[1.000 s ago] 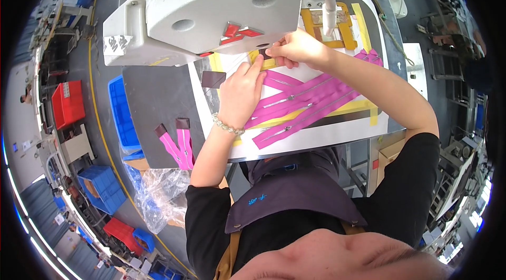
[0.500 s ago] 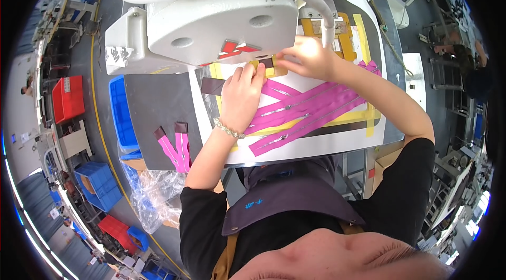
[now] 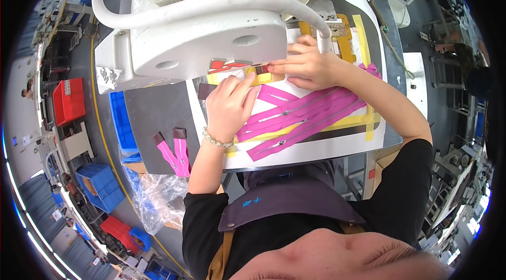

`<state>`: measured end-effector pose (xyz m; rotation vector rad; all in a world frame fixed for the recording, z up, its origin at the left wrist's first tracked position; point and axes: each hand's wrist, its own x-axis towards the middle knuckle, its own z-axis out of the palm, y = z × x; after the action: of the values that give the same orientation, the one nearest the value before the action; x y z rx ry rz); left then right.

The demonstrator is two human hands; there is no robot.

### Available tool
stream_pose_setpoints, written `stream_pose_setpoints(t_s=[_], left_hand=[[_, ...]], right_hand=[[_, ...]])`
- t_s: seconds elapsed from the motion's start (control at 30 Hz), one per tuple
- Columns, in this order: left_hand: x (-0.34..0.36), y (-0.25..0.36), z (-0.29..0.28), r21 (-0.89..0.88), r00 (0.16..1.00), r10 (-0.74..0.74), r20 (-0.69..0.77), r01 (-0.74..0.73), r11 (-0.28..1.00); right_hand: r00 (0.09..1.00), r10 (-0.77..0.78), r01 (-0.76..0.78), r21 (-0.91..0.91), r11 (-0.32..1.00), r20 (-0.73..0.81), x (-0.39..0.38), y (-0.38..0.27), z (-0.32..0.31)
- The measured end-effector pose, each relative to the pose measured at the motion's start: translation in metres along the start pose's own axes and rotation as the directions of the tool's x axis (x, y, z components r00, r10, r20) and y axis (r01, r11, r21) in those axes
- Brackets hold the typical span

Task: The recorder is using an industrial sewing machine to sew small black leather tabs onto pink zippers.

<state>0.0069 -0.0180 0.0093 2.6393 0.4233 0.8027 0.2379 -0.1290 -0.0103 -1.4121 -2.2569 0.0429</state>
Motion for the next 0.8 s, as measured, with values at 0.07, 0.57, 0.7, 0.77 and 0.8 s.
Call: stream_pose_setpoints(t_s=[0.07,0.57,0.7,0.77,0.8], left_hand=[[0.002,-0.002,-0.002,-0.004,1.0,0.005,-0.014,-0.005,1.0],[0.01,-0.003,-0.006,-0.022,0.993,0.077,-0.086,-0.079,0.997],[0.009,0.001,-0.007,-0.06,0.998,0.058,0.009,-0.057,0.997],[0.009,0.004,-0.005,-0.076,0.997,0.075,0.033,-0.072,0.994],[0.009,0.004,-0.005,-0.091,0.994,0.095,0.057,-0.09,0.992]], right_hand=[[0.994,0.107,-0.11,0.162,0.981,0.031,-0.004,-0.001,0.005],[0.992,0.118,-0.121,0.085,0.989,0.032,0.008,-0.011,0.002],[0.992,0.129,-0.129,0.047,0.991,-0.01,0.009,-0.018,0.004],[0.986,0.159,-0.159,0.007,0.987,-0.045,0.009,-0.023,0.004],[0.986,0.16,-0.16,0.009,0.987,-0.041,0.01,-0.024,0.005]])
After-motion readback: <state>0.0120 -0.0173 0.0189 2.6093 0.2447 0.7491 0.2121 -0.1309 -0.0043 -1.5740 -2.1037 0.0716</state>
